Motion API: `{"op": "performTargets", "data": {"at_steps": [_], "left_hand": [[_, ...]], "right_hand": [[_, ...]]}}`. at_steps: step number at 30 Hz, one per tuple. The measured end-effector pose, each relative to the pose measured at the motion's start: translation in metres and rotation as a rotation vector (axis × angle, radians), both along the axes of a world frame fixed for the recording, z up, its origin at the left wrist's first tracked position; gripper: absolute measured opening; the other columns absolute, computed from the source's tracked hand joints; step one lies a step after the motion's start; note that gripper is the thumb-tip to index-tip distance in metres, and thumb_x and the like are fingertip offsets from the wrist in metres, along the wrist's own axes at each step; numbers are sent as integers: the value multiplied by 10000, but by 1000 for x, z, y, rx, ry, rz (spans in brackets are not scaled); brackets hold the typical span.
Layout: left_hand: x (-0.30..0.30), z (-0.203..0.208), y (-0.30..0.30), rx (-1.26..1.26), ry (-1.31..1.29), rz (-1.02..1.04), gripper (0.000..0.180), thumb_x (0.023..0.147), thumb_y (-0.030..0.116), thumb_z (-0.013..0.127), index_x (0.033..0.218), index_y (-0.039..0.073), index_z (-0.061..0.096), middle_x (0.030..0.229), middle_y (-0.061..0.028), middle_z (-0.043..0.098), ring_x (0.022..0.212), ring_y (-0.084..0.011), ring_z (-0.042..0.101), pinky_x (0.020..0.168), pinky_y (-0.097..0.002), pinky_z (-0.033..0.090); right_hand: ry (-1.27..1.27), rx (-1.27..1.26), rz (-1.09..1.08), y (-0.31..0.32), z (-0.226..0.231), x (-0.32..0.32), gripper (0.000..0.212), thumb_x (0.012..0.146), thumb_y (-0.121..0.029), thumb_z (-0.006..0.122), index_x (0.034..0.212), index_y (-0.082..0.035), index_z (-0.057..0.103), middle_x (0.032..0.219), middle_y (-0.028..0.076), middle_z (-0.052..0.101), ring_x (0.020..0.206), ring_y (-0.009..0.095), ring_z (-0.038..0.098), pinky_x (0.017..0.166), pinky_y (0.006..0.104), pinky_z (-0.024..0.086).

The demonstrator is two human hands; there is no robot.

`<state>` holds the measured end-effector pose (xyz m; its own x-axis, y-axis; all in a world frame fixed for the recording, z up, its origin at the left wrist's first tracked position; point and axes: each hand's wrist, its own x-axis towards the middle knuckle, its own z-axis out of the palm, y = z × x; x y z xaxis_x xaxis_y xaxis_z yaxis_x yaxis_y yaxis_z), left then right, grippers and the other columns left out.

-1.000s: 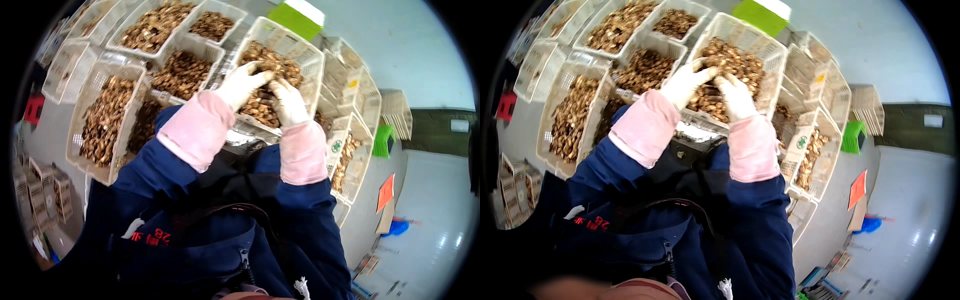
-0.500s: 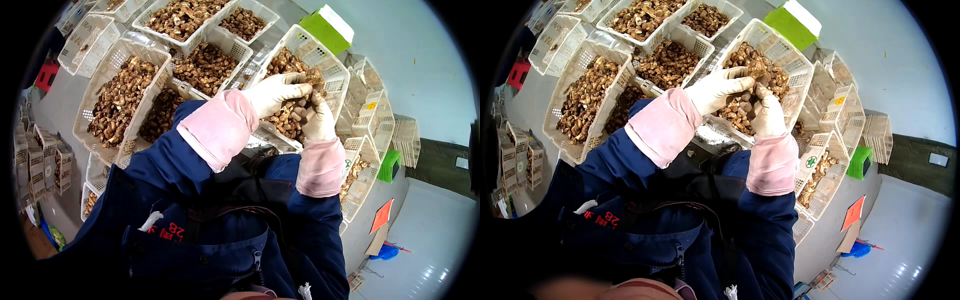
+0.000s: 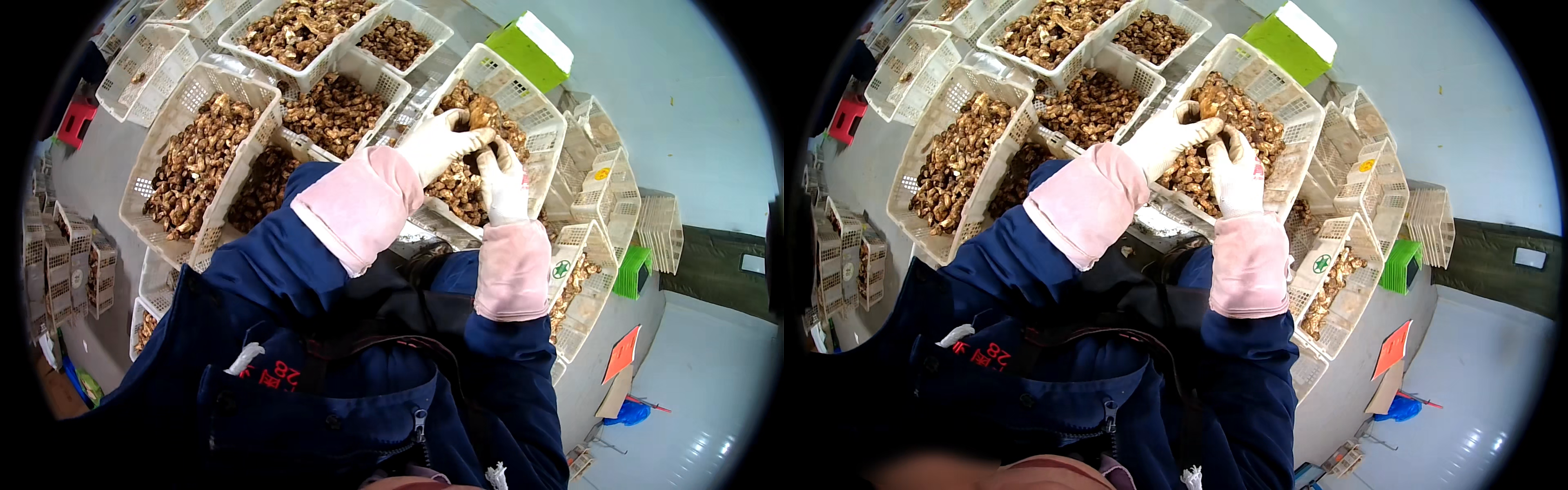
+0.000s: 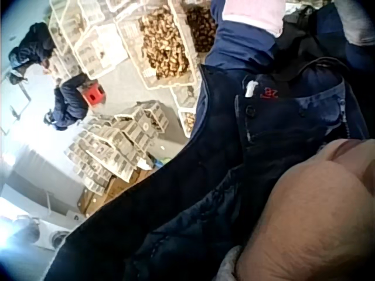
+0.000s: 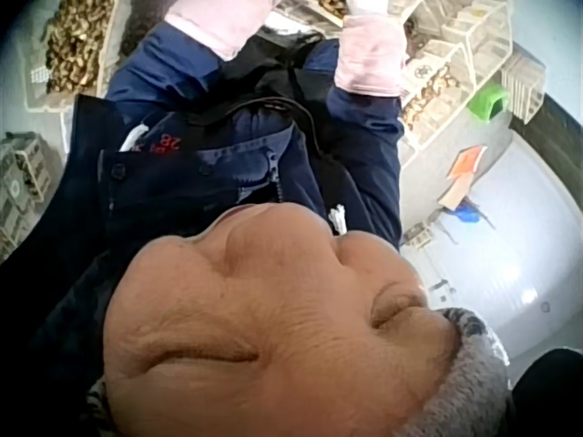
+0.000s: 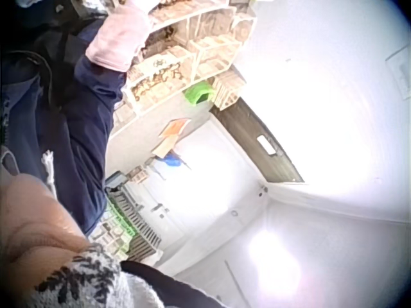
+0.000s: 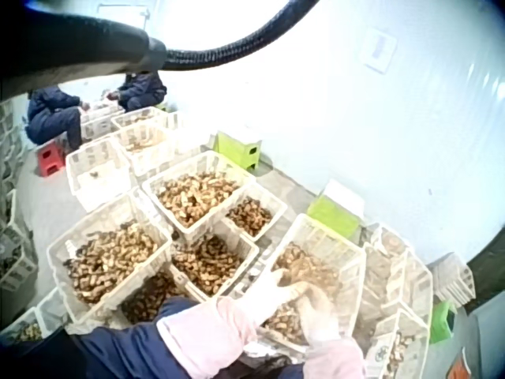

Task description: The person sorts tubers into plastic crates by hand, picking them up from a pile and placing them into different containers.

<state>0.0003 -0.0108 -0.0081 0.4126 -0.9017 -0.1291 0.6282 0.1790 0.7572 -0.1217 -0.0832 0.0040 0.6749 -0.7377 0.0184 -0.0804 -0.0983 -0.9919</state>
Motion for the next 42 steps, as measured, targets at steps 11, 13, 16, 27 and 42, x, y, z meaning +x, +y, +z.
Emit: {"op": "performTargets", "data": {"at_steps": [11, 13, 16, 27, 42], "left_hand": [[-1, 1, 3, 0, -75, -41, 543, 906, 230, 673, 1335, -44, 485, 1220, -125, 614, 1127, -169, 565, 972, -286, 446], [0, 4, 6, 35, -139, -40, 566, 895, 279, 683, 1330, -34, 503, 1240, -146, 616, 1144, -194, 565, 992, -303, 431], [8, 7, 20, 129, -277, 52, 547, 887, 348, 680, 1285, -7, 560, 1230, -156, 629, 1147, -234, 573, 999, -327, 426], [77, 22, 140, 9, -88, 409, 498, 892, 108, 662, 1287, -90, 431, 1184, -158, 597, 1010, -227, 632, 871, -296, 510], [130, -91, 345, 340, 37, 800, 463, 900, 31, 636, 1302, -64, 428, 1174, -182, 599, 1024, -238, 641, 872, -307, 541]], "right_hand": [[84, 104, -127, -6, 9, -1, 403, 957, -133, 610, 1288, 72, 508, 1202, 115, 620, 1056, 130, 572, 948, 232, 439], [112, -16, -89, -14, -1, -5, 418, 957, -155, 611, 1293, 70, 509, 1214, 128, 617, 1075, 149, 572, 960, 247, 436], [286, -268, -51, 8, 22, 8, 428, 955, -199, 609, 1283, 62, 526, 1216, 157, 618, 1106, 198, 572, 977, 289, 437], [161, -186, 139, -16, -13, 11, 294, 990, -67, 515, 1270, 12, 559, 1179, 89, 635, 1036, 138, 610, 909, 248, 484], [380, -490, 218, -15, -24, 9, 301, 967, -136, 559, 1247, -31, 600, 1172, 94, 669, 1045, 156, 628, 924, 269, 475]]}}
